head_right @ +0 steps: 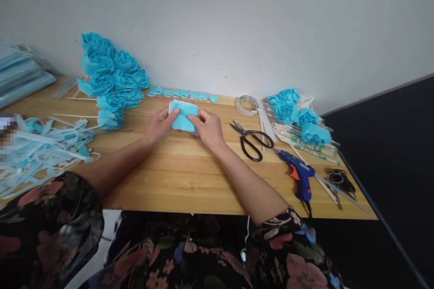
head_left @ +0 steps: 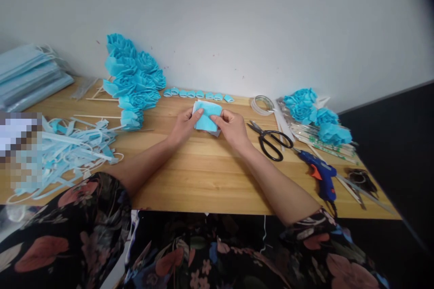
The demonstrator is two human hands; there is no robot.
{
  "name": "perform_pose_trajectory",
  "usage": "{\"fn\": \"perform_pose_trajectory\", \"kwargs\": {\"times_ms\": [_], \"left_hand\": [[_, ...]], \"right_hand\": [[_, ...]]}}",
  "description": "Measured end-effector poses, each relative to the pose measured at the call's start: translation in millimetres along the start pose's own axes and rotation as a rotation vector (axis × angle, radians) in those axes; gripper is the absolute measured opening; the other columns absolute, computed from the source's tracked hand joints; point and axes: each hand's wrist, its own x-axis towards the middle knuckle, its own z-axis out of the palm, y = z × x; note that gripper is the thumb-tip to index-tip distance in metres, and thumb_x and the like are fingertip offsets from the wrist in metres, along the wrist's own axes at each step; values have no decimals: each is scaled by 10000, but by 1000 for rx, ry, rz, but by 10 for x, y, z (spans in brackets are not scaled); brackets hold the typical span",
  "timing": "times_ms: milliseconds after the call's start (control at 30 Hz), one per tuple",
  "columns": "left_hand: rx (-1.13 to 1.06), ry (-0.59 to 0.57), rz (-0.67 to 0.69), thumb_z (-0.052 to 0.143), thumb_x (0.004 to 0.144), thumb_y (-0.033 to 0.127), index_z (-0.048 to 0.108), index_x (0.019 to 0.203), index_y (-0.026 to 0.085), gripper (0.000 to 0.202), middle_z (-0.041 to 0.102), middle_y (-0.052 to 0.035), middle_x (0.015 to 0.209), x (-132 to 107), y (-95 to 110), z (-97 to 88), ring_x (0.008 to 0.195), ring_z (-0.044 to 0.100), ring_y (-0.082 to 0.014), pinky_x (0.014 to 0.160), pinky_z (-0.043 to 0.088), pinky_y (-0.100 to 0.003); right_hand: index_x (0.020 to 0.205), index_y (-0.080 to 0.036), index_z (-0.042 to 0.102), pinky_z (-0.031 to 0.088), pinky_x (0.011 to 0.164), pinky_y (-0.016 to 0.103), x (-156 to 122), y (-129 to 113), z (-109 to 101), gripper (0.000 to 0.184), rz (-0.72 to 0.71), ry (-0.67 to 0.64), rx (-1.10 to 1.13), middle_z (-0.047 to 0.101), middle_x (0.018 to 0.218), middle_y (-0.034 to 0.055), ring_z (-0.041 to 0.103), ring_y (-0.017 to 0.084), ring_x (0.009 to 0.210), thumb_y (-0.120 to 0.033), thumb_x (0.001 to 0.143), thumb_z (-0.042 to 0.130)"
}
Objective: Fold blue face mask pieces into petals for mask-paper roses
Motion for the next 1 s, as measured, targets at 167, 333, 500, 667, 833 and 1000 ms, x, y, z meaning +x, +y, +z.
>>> {"fn": "perform_pose_trajectory", "kwargs": {"times_ms": [167, 333, 500, 667, 833, 1000], "left_hand": [[-58, -30, -7, 735, 849, 607, 708, 878, 155, 454, 685, -16, 659, 25, -48, -8, 551, 629, -133, 534, 550, -251], [-82, -25, 18, 759, 790, 677, 666, 818, 156, 530, 668, -3, 627, 58, -110, -33, 508, 616, -114, 491, 535, -225], [-114, 135, 27, 743, 814, 664, 609, 788, 177, 506, 640, -1, 594, 117, -111, -92, 544, 653, -137, 474, 519, -212], [-194, 320, 41, 736, 849, 587, 640, 894, 186, 414, 708, -37, 761, 208, -149, -147, 721, 713, -175, 508, 548, -217], [-213, 351, 11, 727, 868, 554, 650, 943, 175, 393, 709, -44, 784, 216, -160, -139, 724, 706, -177, 525, 558, -227], [-217, 360, -15, 723, 879, 531, 640, 911, 178, 364, 670, -28, 709, 196, -137, -121, 692, 687, -171, 502, 535, -213]], "right_hand": [[593, -217, 419, 297, 596, 280, -21, -25, -34, 399, 2, 77, 6, 367, 610, -40, 355, 111, 615, -484, 816, 614], [575, -220, 397, 296, 594, 286, 13, 29, -76, 416, -17, 57, -31, 369, 590, -40, 364, 112, 599, -498, 837, 563], [759, -212, 575, 372, 633, 284, 127, 129, -234, 257, -79, 159, 57, 510, 663, -34, 455, 136, 645, -455, 844, 580], [859, -211, 652, 424, 727, 312, 190, 171, -324, 172, -74, 312, -15, 596, 739, -24, 520, 161, 714, -367, 786, 661], [822, -217, 670, 421, 726, 317, 159, 165, -268, 75, -118, 318, -201, 607, 754, -20, 487, 157, 681, -287, 794, 671], [814, -223, 629, 460, 781, 329, 146, 228, -224, 46, -275, 281, -309, 678, 923, 30, 549, 182, 781, -177, 807, 630]]}}
